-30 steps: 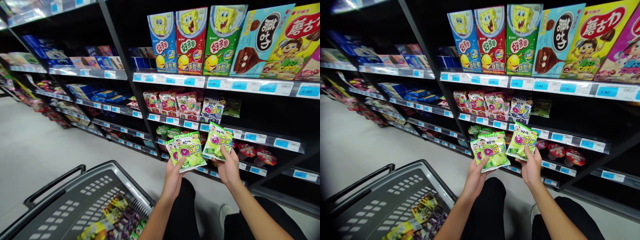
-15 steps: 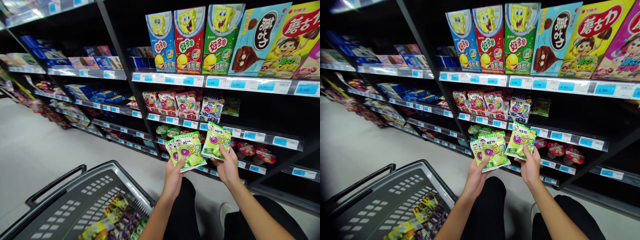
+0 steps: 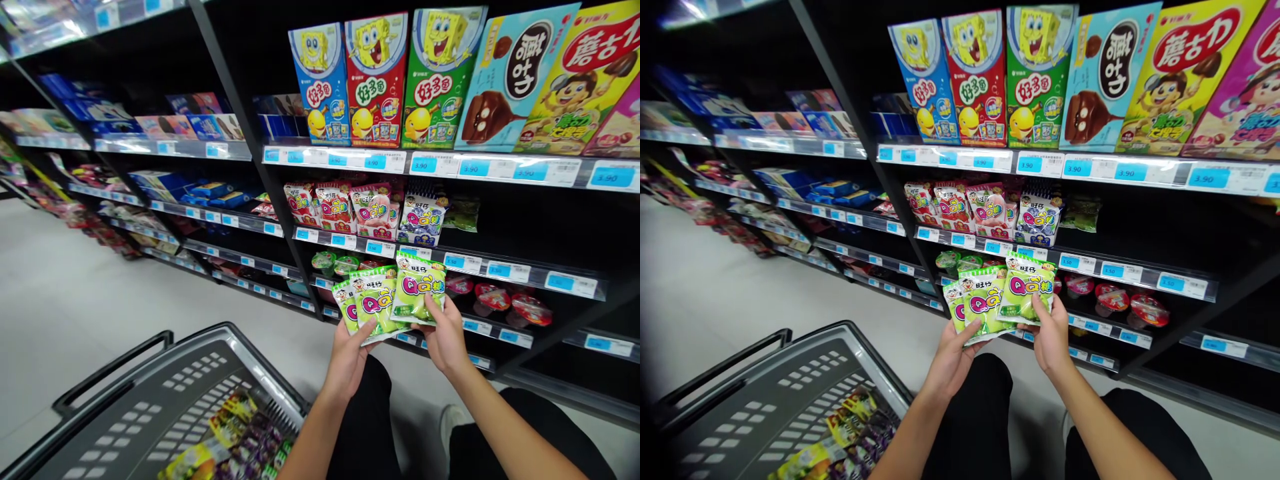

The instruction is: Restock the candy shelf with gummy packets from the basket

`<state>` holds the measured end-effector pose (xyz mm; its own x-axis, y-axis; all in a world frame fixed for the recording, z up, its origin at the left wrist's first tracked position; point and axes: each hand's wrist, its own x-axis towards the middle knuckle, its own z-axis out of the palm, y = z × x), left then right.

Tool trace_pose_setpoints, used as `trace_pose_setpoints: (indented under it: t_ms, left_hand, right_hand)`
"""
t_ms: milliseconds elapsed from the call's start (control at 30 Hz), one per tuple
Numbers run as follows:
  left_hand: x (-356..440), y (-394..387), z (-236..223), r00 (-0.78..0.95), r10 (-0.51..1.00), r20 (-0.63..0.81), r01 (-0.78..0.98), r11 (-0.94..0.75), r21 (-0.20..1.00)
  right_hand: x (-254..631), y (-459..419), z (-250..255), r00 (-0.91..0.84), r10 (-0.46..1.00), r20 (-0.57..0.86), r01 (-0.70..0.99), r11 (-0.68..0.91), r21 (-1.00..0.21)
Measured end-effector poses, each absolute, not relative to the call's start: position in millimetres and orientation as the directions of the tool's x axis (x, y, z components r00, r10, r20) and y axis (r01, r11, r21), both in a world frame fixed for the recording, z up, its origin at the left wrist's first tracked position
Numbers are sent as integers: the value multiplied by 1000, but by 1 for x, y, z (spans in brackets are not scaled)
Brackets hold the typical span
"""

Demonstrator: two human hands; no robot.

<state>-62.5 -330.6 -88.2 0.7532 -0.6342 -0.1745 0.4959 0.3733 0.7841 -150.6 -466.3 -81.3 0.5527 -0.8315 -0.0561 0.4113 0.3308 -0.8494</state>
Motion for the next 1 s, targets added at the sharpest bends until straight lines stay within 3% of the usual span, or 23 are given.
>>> trace_pose_setpoints:
  t_ms: [1000]
  left_hand:
    - [-61,-332,-96,790,-569,-228,482,347,804]
  right_hand:
    - [-150,-468,-77,535,-842,-69,421,337,-842]
